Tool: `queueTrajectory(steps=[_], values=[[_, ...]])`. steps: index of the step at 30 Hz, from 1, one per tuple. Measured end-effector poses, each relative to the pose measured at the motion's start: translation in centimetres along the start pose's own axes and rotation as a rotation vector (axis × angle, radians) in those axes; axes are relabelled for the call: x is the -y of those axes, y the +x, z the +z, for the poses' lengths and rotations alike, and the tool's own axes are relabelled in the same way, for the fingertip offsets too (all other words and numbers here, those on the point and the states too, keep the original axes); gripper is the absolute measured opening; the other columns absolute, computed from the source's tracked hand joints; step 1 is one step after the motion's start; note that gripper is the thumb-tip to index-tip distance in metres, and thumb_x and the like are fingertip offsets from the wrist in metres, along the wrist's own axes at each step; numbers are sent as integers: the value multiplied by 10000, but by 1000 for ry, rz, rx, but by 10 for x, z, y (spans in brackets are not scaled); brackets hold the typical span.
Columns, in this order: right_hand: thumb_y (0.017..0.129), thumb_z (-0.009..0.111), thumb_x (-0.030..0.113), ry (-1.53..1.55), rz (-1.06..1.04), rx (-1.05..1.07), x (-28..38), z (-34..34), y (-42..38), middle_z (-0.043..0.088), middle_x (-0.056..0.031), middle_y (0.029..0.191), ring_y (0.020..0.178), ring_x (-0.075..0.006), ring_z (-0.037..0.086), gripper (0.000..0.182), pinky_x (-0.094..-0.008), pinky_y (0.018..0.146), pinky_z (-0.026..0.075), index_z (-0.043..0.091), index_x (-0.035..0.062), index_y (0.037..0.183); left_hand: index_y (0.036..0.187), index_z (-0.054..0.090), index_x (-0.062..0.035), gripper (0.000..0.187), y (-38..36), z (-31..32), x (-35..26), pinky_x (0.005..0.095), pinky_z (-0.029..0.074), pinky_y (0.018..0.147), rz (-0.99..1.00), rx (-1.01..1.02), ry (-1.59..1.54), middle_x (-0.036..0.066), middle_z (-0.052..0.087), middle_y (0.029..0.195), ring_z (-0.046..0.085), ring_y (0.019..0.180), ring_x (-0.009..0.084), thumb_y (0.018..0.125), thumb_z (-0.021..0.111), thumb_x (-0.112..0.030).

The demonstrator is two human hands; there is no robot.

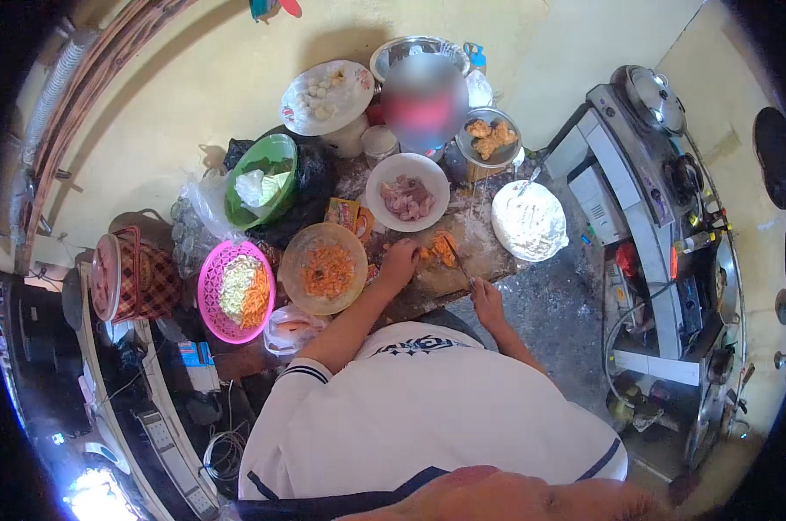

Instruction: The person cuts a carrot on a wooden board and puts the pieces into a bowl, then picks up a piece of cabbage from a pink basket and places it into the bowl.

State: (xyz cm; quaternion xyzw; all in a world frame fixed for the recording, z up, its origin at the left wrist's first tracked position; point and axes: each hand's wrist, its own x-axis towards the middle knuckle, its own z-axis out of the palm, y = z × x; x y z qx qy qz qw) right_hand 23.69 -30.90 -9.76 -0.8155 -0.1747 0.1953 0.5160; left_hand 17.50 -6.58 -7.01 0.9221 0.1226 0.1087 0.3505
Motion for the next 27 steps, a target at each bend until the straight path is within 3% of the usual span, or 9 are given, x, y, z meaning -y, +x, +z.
queueTrajectory(steps=[1, 3, 4, 5, 6, 9, 15, 25, 27], values=[[946, 420, 354, -2, -4, 5, 4, -1, -1, 450, 3, 548, 498, -70, 420, 403, -265, 454, 342, 558, 34, 743, 931, 564, -1, 201, -1, 0, 2, 421, 453, 750, -13, -7, -1, 170, 563, 902, 550, 877, 355, 753, 604, -84], [940, 431, 331, -125, -22, -3, 16, -2, -6, 508, -80, 562, 511, -177, 496, 390, -338, 497, 390, 556, 0, 776, 919, 559, -4, 206, -5, 0, 0, 428, 457, 750, -30, -17, -2, 156, 567, 921, 547, 904, 347, 734, 609, -79], [940, 431, 331, -125, -24, 0, 21, -2, -8, 508, -80, 562, 511, -177, 496, 390, -338, 497, 390, 556, 0, 776, 914, 570, -13, 205, -7, -1, -5, 432, 451, 772, 24, -106, 46, 144, 562, 947, 532, 939, 345, 725, 612, -80], [937, 434, 316, -207, -62, -22, 25, -2, -9, 533, -130, 601, 551, -247, 524, 379, -369, 532, 403, 557, -12, 794, 908, 580, -23, 204, -7, -1, -10, 437, 446, 795, 81, -193, 95, 132, 558, 973, 518, 974, 343, 715, 614, -81], [933, 437, 302, -289, -99, -46, 28, -1, -10, 558, -180, 640, 592, -317, 553, 368, -401, 566, 416, 558, -24, 812, 908, 580, -23, 204, -6, -2, -13, 437, 446, 795, 82, -193, 95, 132, 558, 973, 518, 974, 343, 715, 614, -81], [929, 435, 291, -220, -7, -49, 33, -1, -12, 572, -227, 712, 669, -385, 559, 362, -418, 606, 422, 569, -29, 824, 953, 606, -49, 315, -4, 2, -20, 426, 406, 858, 167, -110, 154, 117, 542, 1010, 481, 1025, 340, 649, 660, -111], [931, 428, 307, -208, 14, -50, 33, -2, 1, 579, -217, 717, 669, -361, 568, 386, -406, 616, 429, 572, -31, 813, 956, 616, -101, 285, 2, 32, -23, 422, 417, 813, 426, 59, 403, 78, 548, 967, 508, 989, 262, 687, 637, -194], [925, 449, 317, -227, 34, -73, 28, -8, 10, 571, -205, 662, 615, -314, 575, 397, -395, 590, 430, 570, -32, 779, 919, 612, -74, 258, -2, 40, -28, 433, 387, 809, 369, 22, 454, 43, 567, 915, 502, 965, 239, 727, 625, -246], [925, 447, 300, -219, 41, -54, 20, -3, 8, 576, -239, 704, 640, -366, 577, 366, -418, 593, 432, 573, -27, 819, 914, 611, -77, 248, -19, 31, -27, 453, 370, 828, 332, -35, 403, 46, 566, 927, 494, 971, 239, 735, 624, -248]])
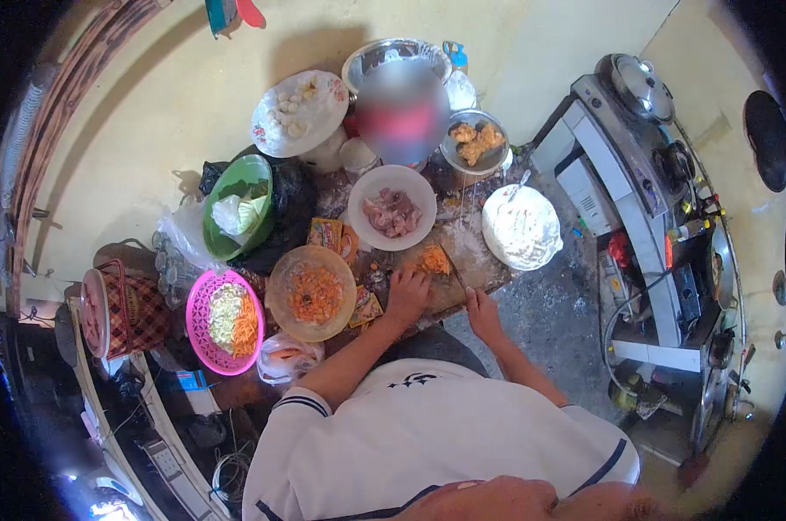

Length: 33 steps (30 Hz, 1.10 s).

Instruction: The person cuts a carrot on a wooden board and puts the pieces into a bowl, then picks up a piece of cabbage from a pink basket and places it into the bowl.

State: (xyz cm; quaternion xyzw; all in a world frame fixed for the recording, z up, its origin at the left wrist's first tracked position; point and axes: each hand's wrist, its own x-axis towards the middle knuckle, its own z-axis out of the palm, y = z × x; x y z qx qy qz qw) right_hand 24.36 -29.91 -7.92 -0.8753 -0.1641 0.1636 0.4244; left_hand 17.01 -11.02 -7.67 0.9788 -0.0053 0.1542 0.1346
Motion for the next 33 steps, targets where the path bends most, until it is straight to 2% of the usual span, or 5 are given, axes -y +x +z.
queueTrajectory(steps=[6, 11, 20, 26, 33], values=[[930, 419, 245, -140, -52, 118, 25, 3, -9, 576, -280, 771, 745, -462, 550, 284, -499, 630, 418, 540, -12, 931, 918, 607, -58, 254, -20, -11, 3, 518, 283, 945, -160, -29, 36, 114, 536, 1076, 435, 1093, 295, 762, 623, -257], [930, 416, 234, -195, -85, 162, 27, 10, -3, 580, -276, 766, 745, -466, 554, 254, -519, 636, 421, 511, 2, 969, 927, 608, -69, 239, -8, -10, 13, 537, 262, 955, -14, -27, -2, 102, 506, 1174, 409, 1145, 276, 750, 616, -229], [922, 415, 246, -263, -73, 69, 27, 6, 1, 579, -272, 711, 681, -462, 566, 260, -542, 615, 437, 503, 1, 934, 934, 607, -69, 247, 28, -14, 14, 451, 336, 826, -295, -197, -81, 72, 579, 922, 476, 955, 261, 722, 625, -195], [930, 420, 243, -296, 21, 148, 31, 16, -10, 570, -274, 717, 684, -464, 555, 245, -541, 592, 417, 502, 13, 916, 956, 618, -96, 277, 26, -1, 19, 406, 336, 830, -260, 76, -139, 48, 603, 964, 501, 947, 237, 689, 657, -160], [924, 431, 244, -299, 17, 48, 35, 8, -6, 569, -268, 697, 668, -457, 561, 254, -536, 576, 426, 497, 1, 889, 974, 622, -108, 295, 23, -4, 27, 408, 336, 817, -195, 54, -121, 46, 618, 928, 515, 927, 226, 687, 662, -160]])
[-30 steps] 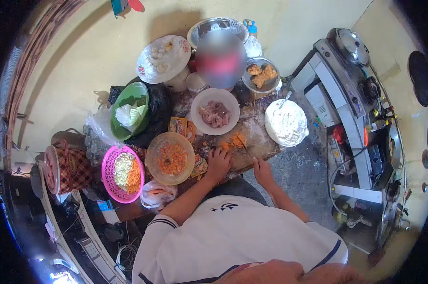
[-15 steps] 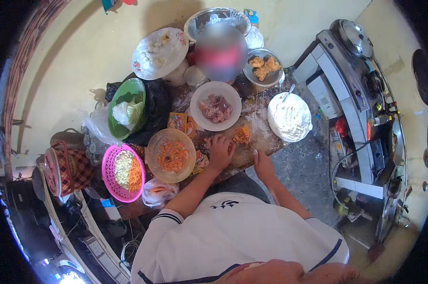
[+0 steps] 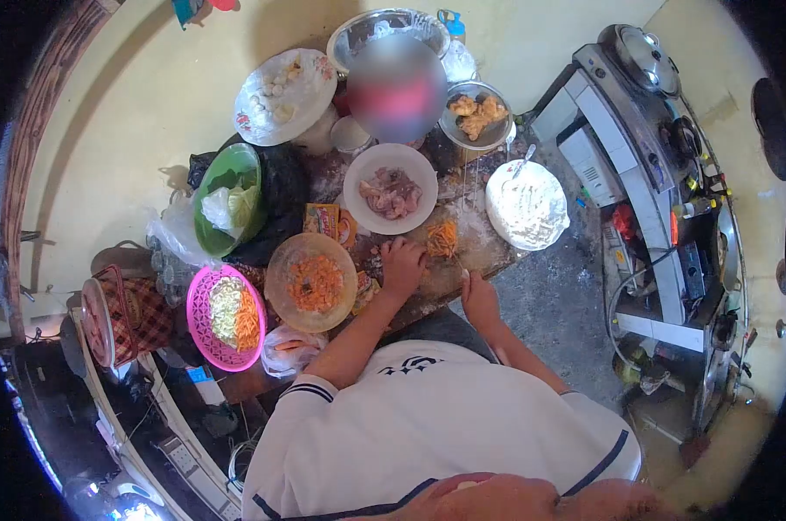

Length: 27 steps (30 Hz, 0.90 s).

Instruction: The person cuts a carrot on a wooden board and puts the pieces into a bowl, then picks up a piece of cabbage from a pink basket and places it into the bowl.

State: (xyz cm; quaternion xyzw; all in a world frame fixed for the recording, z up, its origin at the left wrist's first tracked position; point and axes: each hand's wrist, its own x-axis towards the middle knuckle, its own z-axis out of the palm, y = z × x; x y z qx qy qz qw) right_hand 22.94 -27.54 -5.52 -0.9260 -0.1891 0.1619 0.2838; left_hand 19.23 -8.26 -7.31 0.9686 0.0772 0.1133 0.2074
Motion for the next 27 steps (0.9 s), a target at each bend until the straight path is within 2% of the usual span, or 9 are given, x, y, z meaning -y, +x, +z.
queueTrajectory(steps=[2, 4, 6, 11, 15, 18, 20, 24, 27], values=[[924, 431, 247, -24, -50, 11, 3, 0, -3, 569, -268, 694, 668, -456, 562, 263, -533, 578, 430, 499, -3, 880, 976, 623, -93, 302, 2, -4, -5, 418, 335, 817, -116, 4, -43, 61, 598, 960, 506, 952, 236, 693, 666, -192], [923, 431, 250, -48, -103, 19, 10, 0, -3, 568, -268, 691, 667, -454, 563, 272, -530, 581, 434, 502, -7, 872, 959, 624, -99, 275, 3, 1, -4, 422, 338, 808, -128, -67, -7, 53, 587, 934, 505, 953, 236, 704, 651, -198], [927, 425, 262, -11, -28, 73, 16, -1, -6, 571, -269, 694, 665, -457, 561, 289, -528, 581, 433, 505, -9, 865, 943, 625, -105, 248, 1, 3, -6, 426, 342, 799, -143, -137, 28, 45, 575, 908, 504, 953, 236, 715, 637, -204], [925, 418, 266, -13, -46, 58, 0, 5, -6, 583, -271, 718, 680, -457, 569, 296, -541, 603, 440, 516, -12, 897, 900, 637, -107, 212, 6, -6, -12, 432, 350, 781, -159, -3, 70, 54, 564, 915, 514, 927, 247, 717, 636, -214], [918, 425, 264, -4, -40, 29, -1, 4, -5, 594, -266, 733, 691, -449, 579, 302, -535, 622, 455, 526, -20, 923, 886, 630, -83, 225, 4, -2, -15, 454, 362, 795, -151, -8, 0, 79, 570, 939, 500, 958, 271, 735, 635, -249], [914, 431, 261, -38, -29, 22, 6, -1, -6, 590, -272, 728, 689, -451, 578, 313, -538, 623, 452, 531, -35, 915, 885, 627, -82, 203, 5, -5, -11, 451, 366, 798, -164, 46, 8, 79, 587, 874, 523, 916, 280, 729, 641, -211], [915, 426, 260, -34, -61, 28, 12, 0, -6, 588, -275, 725, 689, -451, 578, 314, -539, 623, 451, 525, -38, 908, 866, 625, -63, 157, -2, -7, -8, 429, 397, 770, -183, -69, -204, 82, 592, 826, 549, 843, 293, 736, 637, -152], [909, 450, 233, 4, -125, 42, 1, 20, -6, 581, -265, 686, 679, -441, 579, 246, -545, 591, 438, 526, 1, 934, 863, 625, -36, 129, -9, -9, -3, 400, 434, 708, -153, -151, -303, 104, 598, 832, 562, 769, 301, 752, 623, -104], [913, 443, 241, -28, -110, 63, -7, 20, -8, 577, -266, 679, 675, -450, 574, 255, -546, 585, 437, 518, -2, 919, 866, 625, -18, 126, -11, -7, 0, 391, 456, 668, -118, -290, -308, 126, 598, 827, 566, 747, 304, 759, 619, -85]])
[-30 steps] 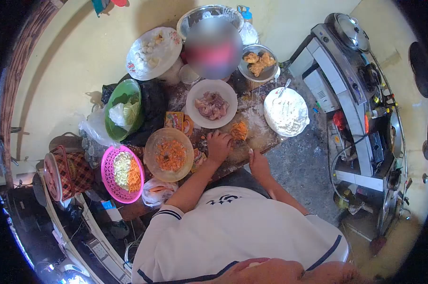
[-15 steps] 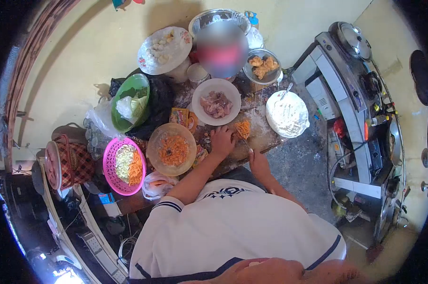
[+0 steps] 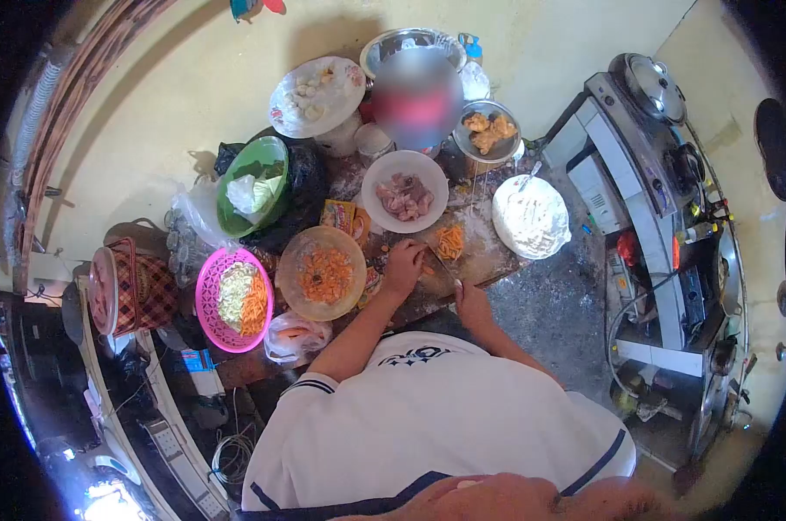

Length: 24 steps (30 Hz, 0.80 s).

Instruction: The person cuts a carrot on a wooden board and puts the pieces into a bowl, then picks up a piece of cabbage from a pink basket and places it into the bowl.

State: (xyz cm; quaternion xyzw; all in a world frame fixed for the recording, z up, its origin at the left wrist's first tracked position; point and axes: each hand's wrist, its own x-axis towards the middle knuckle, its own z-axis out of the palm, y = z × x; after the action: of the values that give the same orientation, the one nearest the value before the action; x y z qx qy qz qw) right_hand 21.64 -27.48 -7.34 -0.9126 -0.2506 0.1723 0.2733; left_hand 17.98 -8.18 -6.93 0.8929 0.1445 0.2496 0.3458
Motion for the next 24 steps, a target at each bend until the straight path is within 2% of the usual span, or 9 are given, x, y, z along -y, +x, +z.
queueTrajectory(steps=[3, 6, 8, 11, 15, 18, 20, 22, 24], values=[[919, 430, 253, 18, 89, -56, 5, -19, -7, 576, -267, 687, 670, -464, 566, 267, -543, 588, 437, 511, 0, 899, 876, 628, -19, 135, -3, -1, 0, 396, 464, 674, -76, 67, -26, 139, 593, 818, 574, 769, 301, 759, 619, -85], [925, 416, 260, 13, 98, -58, -3, -22, -7, 577, -277, 715, 689, -470, 563, 279, -547, 604, 434, 502, 0, 877, 862, 623, -33, 133, -2, 8, -1, 414, 452, 743, -158, 236, 4, 138, 595, 849, 570, 831, 317, 764, 604, -121], [924, 416, 256, 7, 94, -57, -5, -24, -6, 577, -280, 726, 703, -469, 563, 278, -548, 614, 432, 501, -6, 888, 865, 626, -46, 159, 1, 16, -3, 409, 445, 743, 104, 188, 91, 131, 598, 839, 569, 848, 305, 741, 623, -146], [921, 420, 249, 23, 71, -66, -5, -18, -6, 578, -286, 743, 726, -466, 565, 278, -550, 629, 429, 500, -17, 904, 862, 633, -66, 189, 1, 29, 1, 419, 422, 764, 170, 304, 168, 115, 604, 824, 568, 866, 293, 711, 649, -180], [922, 415, 275, 52, 55, -32, -4, -19, -12, 582, -280, 754, 714, -456, 571, 304, -552, 634, 435, 500, -17, 923, 826, 642, -62, 217, 1, 13, -17, 418, 434, 694, 149, 316, 112, 109, 596, 782, 570, 765, 322, 664, 693, -198], [910, 436, 233, 75, 33, -35, -6, -21, -17, 584, -284, 761, 738, -466, 567, 274, -550, 634, 430, 501, -30, 953, 823, 660, -92, 228, -1, 7, -23, 411, 414, 721, 88, 225, 164, 80, 613, 817, 570, 816, 284, 662, 694, -251], [909, 437, 226, 50, 68, 6, -4, -22, -19, 584, -284, 762, 733, -469, 565, 270, -548, 630, 432, 501, -31, 962, 804, 662, -150, 150, -5, 9, -22, 423, 362, 773, 80, 207, 279, 4, 618, 808, 553, 867, 218, 683, 672, -237], [908, 438, 219, 23, 100, 45, -3, -21, -20, 584, -284, 763, 728, -472, 563, 266, -546, 627, 434, 500, -32, 970, 789, 663, -150, 133, -8, 17, -17, 422, 359, 768, 80, 212, 307, 6, 618, 808, 552, 866, 216, 686, 666, -234], [909, 433, 214, 55, 1, -1, -7, -14, -19, 580, -285, 756, 713, -474, 560, 267, -547, 626, 433, 498, -37, 971, 774, 665, -150, 117, -7, 22, -14, 420, 356, 762, 85, 214, 335, 8, 618, 808, 551, 866, 215, 690, 660, -231]])
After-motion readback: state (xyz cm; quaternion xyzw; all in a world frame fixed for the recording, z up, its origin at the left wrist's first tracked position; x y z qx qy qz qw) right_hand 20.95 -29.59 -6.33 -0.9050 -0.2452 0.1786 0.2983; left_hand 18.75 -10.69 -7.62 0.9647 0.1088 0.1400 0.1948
